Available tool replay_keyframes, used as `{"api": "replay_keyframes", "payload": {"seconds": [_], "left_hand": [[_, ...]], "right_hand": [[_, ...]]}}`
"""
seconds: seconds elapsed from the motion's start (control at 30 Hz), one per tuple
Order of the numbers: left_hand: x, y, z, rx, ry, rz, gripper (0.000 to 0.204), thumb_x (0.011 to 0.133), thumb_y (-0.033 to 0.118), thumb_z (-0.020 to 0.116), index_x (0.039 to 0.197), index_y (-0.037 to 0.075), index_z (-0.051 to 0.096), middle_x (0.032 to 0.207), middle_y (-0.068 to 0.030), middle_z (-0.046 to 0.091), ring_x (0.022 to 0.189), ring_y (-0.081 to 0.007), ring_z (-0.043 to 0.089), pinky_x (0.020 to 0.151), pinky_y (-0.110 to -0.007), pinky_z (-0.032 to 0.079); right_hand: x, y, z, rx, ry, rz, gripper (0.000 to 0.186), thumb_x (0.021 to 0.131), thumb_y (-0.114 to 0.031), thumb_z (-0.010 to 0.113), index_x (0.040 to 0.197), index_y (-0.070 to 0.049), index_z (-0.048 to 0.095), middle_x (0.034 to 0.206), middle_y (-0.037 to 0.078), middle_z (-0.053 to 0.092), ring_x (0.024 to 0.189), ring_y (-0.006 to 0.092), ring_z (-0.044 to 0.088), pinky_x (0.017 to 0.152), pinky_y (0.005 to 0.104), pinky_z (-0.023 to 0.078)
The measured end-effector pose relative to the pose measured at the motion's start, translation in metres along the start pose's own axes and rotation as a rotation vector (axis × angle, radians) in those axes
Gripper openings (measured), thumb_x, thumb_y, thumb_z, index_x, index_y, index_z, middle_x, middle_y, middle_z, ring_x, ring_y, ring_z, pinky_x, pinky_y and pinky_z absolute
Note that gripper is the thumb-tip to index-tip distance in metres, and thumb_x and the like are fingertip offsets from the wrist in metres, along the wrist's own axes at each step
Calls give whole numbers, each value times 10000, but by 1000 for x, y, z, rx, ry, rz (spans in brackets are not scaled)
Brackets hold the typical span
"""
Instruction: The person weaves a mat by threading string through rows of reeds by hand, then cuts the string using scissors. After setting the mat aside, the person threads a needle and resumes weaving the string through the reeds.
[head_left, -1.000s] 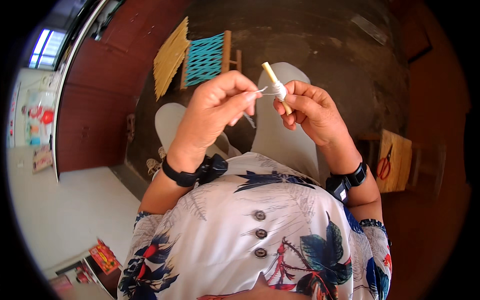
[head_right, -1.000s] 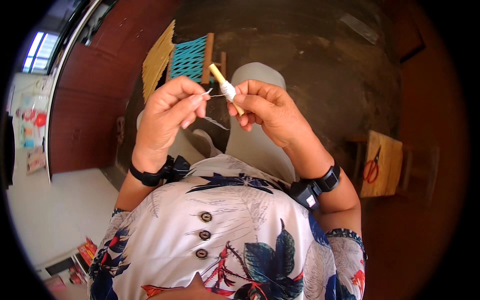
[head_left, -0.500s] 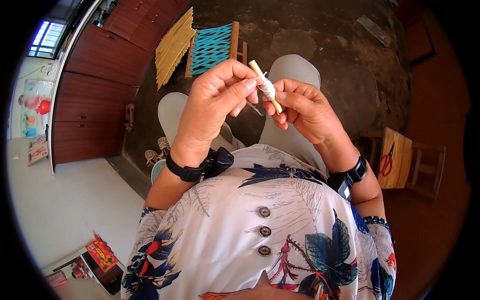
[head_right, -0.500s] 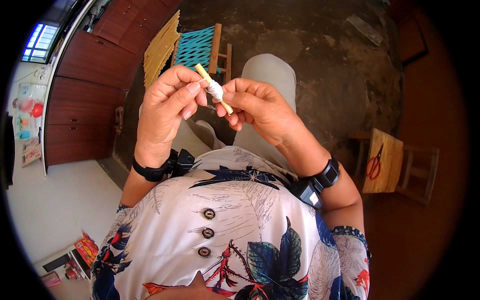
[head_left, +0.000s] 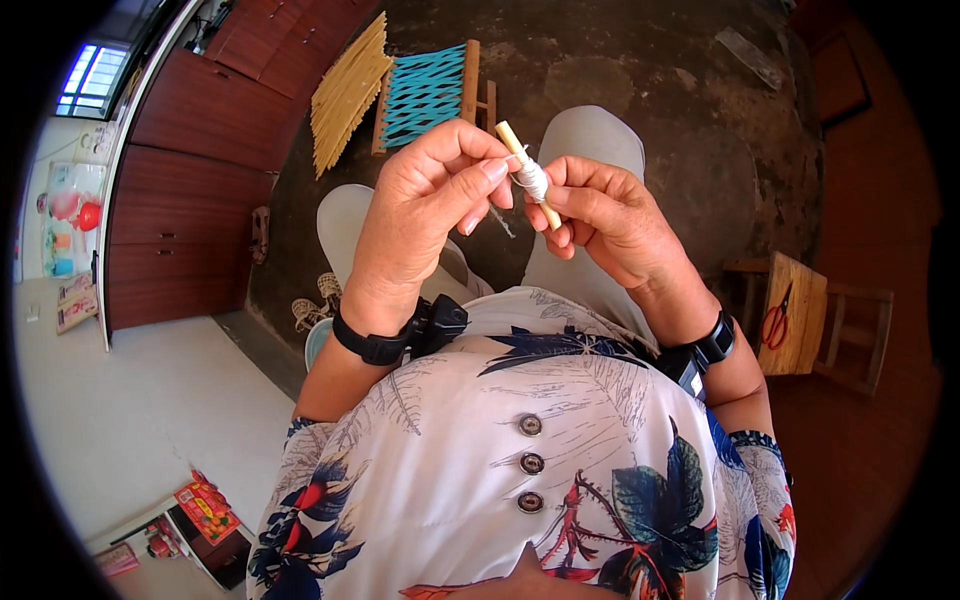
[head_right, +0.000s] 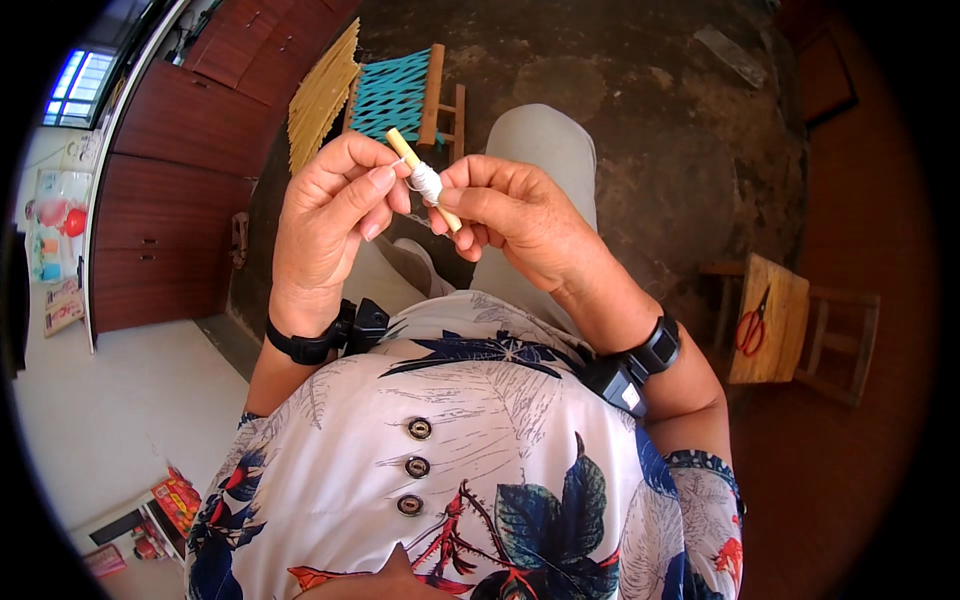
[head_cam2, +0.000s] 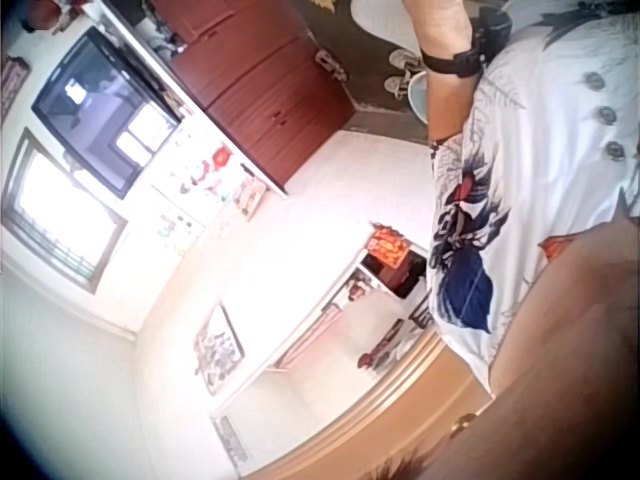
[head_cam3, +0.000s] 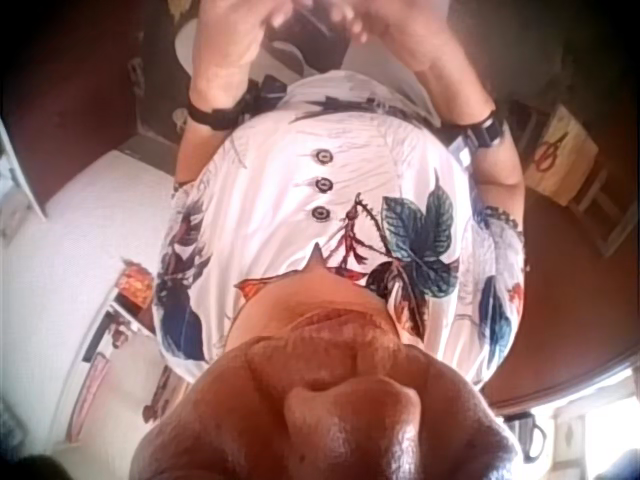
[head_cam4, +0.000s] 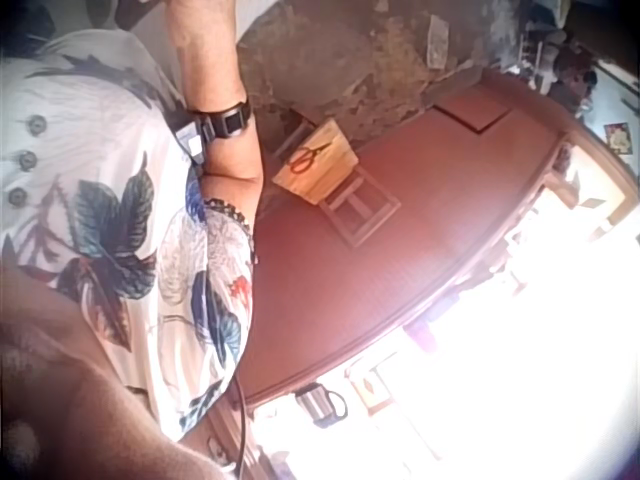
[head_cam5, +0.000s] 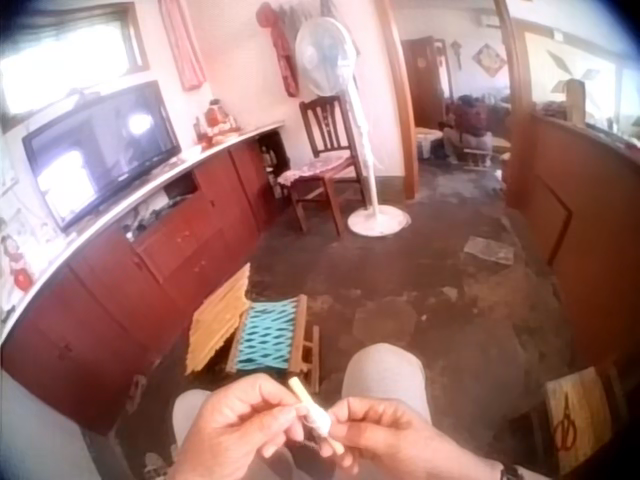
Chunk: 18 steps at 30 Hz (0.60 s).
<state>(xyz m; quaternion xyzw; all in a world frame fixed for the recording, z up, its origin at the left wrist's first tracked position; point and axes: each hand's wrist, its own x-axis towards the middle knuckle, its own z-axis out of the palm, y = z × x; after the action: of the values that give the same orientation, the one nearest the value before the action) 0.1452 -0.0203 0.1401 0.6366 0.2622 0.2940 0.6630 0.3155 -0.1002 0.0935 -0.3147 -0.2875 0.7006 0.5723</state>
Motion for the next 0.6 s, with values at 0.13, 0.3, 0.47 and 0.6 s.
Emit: {"api": "replay_keyframes", "payload": {"seconds": [0.13,0.3,0.47,0.6], "left_hand": [[2,-1,1,-5,-5,-6,96,897,93,540,915,9,582,715,-65,593,526,-36,418,485,-150,324],[6,0,4,-3,-10,-11,96,895,94,542,914,8,581,712,-67,591,525,-37,417,484,-151,324],[5,2,6,-3,25,-30,91,890,89,545,908,7,581,699,-56,578,520,-32,395,477,-153,299],[1,3,-4,-32,85,-31,58,863,69,561,861,27,602,663,9,544,547,-13,415,465,-156,274]], "right_hand": [[0,0,-3,8,1,3,137,895,-136,537,924,-8,578,773,67,607,583,71,508,512,203,399],[0,-1,-7,7,6,-7,138,893,-139,544,923,-10,582,772,68,612,580,69,509,509,203,403],[-8,-15,-29,-124,182,-71,169,869,-166,593,953,-20,587,780,52,633,600,75,545,529,203,444],[-38,-34,-152,-490,704,-363,109,822,-113,564,874,-30,612,692,-11,537,603,62,461,572,200,378]]}}
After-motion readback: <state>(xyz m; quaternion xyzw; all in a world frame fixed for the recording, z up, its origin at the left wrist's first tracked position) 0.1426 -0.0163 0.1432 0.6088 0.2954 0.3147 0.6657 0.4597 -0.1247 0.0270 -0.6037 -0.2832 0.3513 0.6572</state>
